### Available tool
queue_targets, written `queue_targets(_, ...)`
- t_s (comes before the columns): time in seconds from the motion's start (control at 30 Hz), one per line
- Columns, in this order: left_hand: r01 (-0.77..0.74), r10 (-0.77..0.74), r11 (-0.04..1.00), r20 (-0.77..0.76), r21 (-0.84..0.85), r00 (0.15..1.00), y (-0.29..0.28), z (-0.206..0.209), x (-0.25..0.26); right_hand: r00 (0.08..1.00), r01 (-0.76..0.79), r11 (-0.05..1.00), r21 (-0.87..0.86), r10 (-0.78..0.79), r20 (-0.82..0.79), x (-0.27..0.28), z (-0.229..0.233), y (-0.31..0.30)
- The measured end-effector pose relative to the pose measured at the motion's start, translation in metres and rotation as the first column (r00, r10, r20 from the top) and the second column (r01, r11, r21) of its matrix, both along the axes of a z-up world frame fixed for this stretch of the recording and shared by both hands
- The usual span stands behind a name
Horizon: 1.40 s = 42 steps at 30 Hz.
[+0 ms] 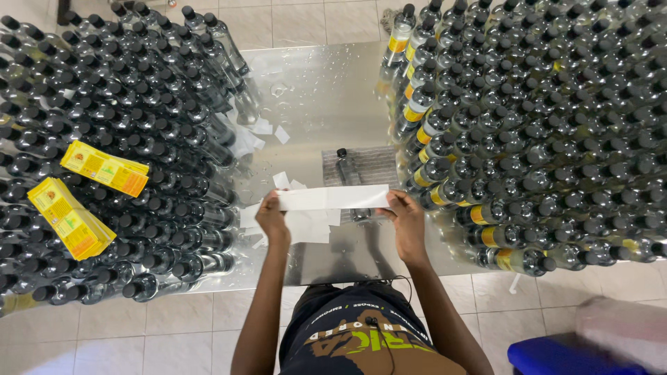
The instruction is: The person applies yellow labels to clear plastic bottles on a metal table. They pick up a label, wrap it around a bottle, smooth it down, and then place the labeled bottle into a large group of similar bottles on the right side of the table.
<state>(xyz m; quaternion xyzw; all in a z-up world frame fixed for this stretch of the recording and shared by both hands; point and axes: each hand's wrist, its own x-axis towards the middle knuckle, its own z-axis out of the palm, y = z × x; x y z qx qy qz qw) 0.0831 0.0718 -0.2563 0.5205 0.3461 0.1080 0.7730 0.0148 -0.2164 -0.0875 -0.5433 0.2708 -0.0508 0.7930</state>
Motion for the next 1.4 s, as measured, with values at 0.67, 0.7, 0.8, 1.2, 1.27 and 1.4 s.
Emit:
queue_targets(0.67, 0.662, -0.698, 0.619, 0.09, -0.422, 0.71, -0.096, 0.093, -0.028, 0.745, -0.347, 0.36, -0.866, 0.666, -0.021, 0.006, 0.045, -0.008)
queue_targets(0.7, 0.658, -0.707, 0.573, 0.112, -0.489, 0.699, -0.107, 0.107, -0.027, 0.619, -0.301, 0.188, -0.935, 0.784, -0.041, 0.004, 0.051, -0.01)
queue_targets(0.8, 0.644, -0.709, 0.592, 0.068, -0.485, 0.702, -0.111, 0.091, -0.015, 0.585, -0.183, 0.076, -0.98, 0.81, -0.046, -0.013, 0.038, -0.019)
queue_targets(1.2, 0.498, -0.546, 0.765, -0.001, -0.409, 0.838, -0.109, 0.101, -0.024, 0.922, -0.319, 0.753, -0.576, 0.387, -0.005, -0.025, 0.018, -0.07)
queue_targets(1.27, 0.439, -0.487, 0.806, -0.022, -0.398, 0.873, -0.11, 0.101, -0.027, 0.947, -0.282, 0.874, -0.396, 0.319, 0.028, -0.027, -0.01, -0.067)
queue_targets(1.4, 0.32, -0.368, 0.86, -0.048, -0.397, 0.929, -0.117, 0.134, -0.038, 0.953, -0.301, 0.951, 0.072, 0.297, 0.064, -0.039, -0.048, -0.029)
